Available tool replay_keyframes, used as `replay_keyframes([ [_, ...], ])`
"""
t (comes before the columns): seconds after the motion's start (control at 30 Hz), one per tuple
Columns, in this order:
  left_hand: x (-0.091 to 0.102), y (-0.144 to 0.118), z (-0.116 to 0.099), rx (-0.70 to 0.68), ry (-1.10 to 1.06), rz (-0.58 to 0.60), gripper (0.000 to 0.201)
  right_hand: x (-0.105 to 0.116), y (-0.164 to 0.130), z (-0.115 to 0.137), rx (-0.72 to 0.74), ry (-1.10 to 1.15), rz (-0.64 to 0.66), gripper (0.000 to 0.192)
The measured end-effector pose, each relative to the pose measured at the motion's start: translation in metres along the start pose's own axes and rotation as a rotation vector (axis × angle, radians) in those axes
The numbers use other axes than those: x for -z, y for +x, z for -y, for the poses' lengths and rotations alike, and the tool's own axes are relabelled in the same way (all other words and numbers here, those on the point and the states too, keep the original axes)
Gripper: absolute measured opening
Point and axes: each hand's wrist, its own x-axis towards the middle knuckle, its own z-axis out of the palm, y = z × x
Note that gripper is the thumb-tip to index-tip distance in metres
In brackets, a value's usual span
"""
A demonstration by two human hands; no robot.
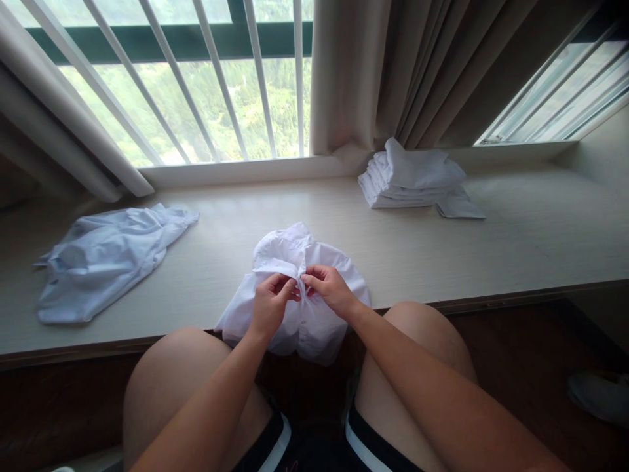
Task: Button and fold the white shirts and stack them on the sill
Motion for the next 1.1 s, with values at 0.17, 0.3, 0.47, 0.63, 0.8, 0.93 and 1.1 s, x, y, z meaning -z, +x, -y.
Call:
replay_keyframes([
  [0.17,0.001,0.002,0.003,-0.083,0.084,-0.085,0.022,0.0,0.0,-0.002,-0.002,-0.007,-0.002,0.031],
  [0.3,-0.001,0.002,0.006,-0.107,0.082,-0.045,0.025,-0.001,0.0,-0.003,0.018,-0.02,0.011,0.029],
  [0.47,-0.002,0.004,0.005,-0.102,0.126,-0.013,0.027,0.0,0.001,-0.005,0.033,-0.046,0.02,0.027],
  [0.63,0.001,0.005,0.003,-0.107,0.16,-0.063,0.024,0.001,0.002,-0.006,0.038,-0.072,-0.021,0.03],
  [0.8,0.004,0.006,0.011,-0.125,0.346,-0.209,0.014,-0.001,-0.001,-0.004,0.044,-0.092,-0.037,0.031],
  [0.93,0.002,0.005,0.015,-0.147,0.443,-0.218,0.011,-0.002,-0.003,-0.005,0.096,-0.203,-0.015,0.026],
  [1.1,-0.002,0.001,0.013,-0.169,0.454,-0.194,0.012,0.0,-0.002,-0.01,0.123,-0.298,-0.055,0.023],
])
